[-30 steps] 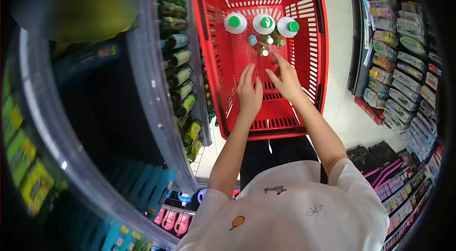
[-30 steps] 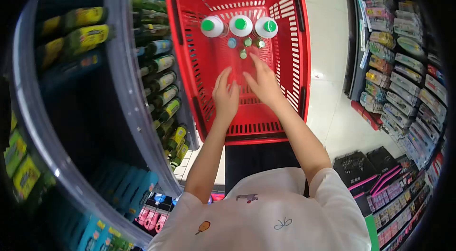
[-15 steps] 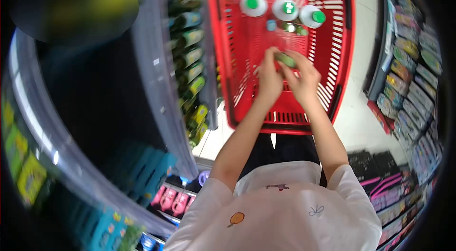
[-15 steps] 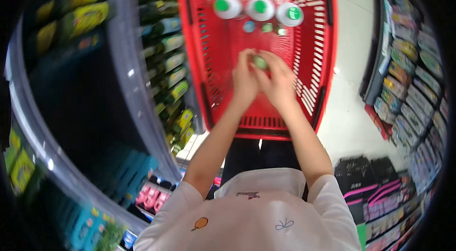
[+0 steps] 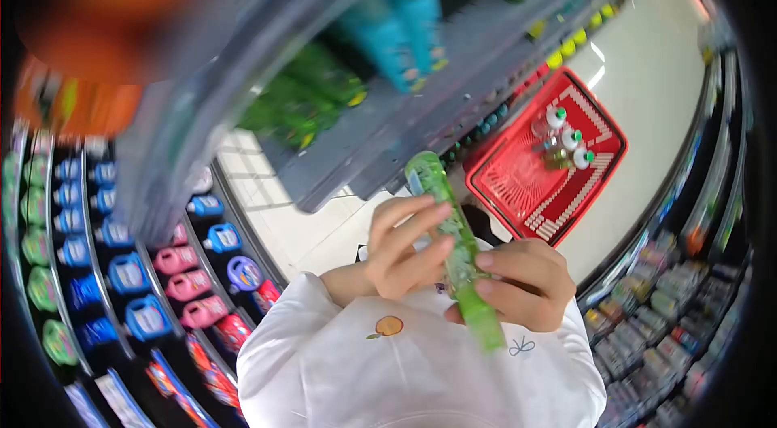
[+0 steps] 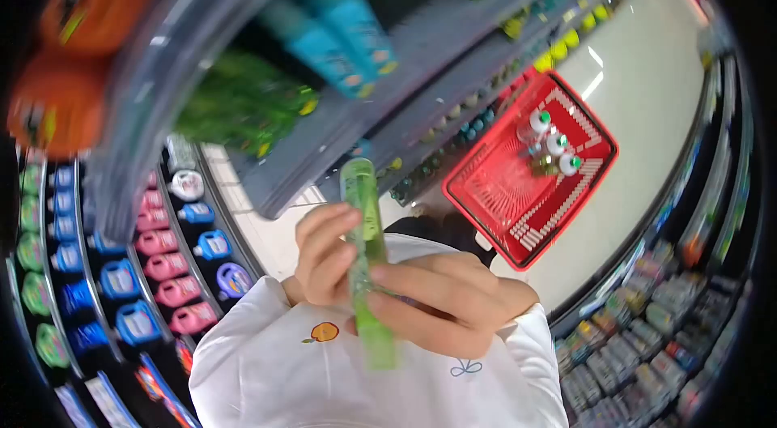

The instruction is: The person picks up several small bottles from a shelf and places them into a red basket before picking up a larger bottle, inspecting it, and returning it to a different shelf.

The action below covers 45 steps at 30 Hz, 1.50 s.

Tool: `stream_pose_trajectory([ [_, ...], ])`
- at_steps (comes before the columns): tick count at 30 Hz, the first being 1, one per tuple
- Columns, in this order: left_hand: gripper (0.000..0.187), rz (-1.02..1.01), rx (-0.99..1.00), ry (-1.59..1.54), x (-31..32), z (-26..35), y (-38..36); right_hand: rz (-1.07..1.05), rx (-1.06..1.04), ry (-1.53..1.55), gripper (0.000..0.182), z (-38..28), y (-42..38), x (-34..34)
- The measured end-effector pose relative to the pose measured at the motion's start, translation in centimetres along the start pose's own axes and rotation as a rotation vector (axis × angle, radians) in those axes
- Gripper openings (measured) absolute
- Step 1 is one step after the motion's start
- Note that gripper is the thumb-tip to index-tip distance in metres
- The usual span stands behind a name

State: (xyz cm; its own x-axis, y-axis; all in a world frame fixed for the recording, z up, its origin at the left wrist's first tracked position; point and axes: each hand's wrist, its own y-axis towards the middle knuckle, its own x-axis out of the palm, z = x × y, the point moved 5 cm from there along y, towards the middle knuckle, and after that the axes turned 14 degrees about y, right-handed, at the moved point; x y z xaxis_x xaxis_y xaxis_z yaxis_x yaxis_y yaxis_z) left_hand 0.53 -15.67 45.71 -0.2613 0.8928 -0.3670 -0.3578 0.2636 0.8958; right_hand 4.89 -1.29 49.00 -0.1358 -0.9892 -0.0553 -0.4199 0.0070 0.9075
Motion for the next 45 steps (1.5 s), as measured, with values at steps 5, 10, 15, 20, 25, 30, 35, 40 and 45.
stream_pose_trajectory([
  [5, 0.041, 0.138, -0.19, 0.307, -6.7, -3.7, -0.7, -0.09, 0.043, -0.037, 0.035, 1.0, 5.0, 8.0],
  [10, 0.051, 0.122, -0.394, 0.437, -7.3, -8.8, -2.3, -0.013, 0.076, -0.147, 0.036, 4.8, 5.9, 12.9],
  [15, 0.05, 0.132, -0.46, 0.424, -7.0, -10.7, -2.5, 0.034, 0.227, -0.076, 0.029, 8.7, 5.4, 14.4],
  [20, 0.056, 0.103, -0.546, 0.477, -7.1, -11.3, -2.4, 0.015, 0.267, -0.161, 0.029, 9.6, 6.5, 15.6],
  [25, 0.06, 0.059, -0.626, 0.469, -7.0, -11.7, -3.0, 0.041, 0.298, -0.148, 0.031, 10.2, 6.3, 15.9],
  [30, 0.064, 0.05, -0.614, 0.562, -7.2, -11.1, -2.8, 0.024, 0.395, -0.047, 0.035, 10.3, 5.5, 15.6],
  [35, 0.063, 0.177, -0.466, 0.44, -5.7, -8.8, -3.6, 0.051, 0.389, -0.059, 0.047, 9.7, 2.7, 12.4],
  [40, 0.054, -0.106, -0.299, 0.15, 1.4, -5.2, -6.0, 0.129, 0.684, -0.26, 0.061, 11.7, -7.0, 2.4],
  [45, 0.042, -0.577, -0.401, -0.14, 13.1, -3.3, -12.0, 0.211, 1.091, -0.583, 0.048, 13.6, -23.3, -9.8],
])
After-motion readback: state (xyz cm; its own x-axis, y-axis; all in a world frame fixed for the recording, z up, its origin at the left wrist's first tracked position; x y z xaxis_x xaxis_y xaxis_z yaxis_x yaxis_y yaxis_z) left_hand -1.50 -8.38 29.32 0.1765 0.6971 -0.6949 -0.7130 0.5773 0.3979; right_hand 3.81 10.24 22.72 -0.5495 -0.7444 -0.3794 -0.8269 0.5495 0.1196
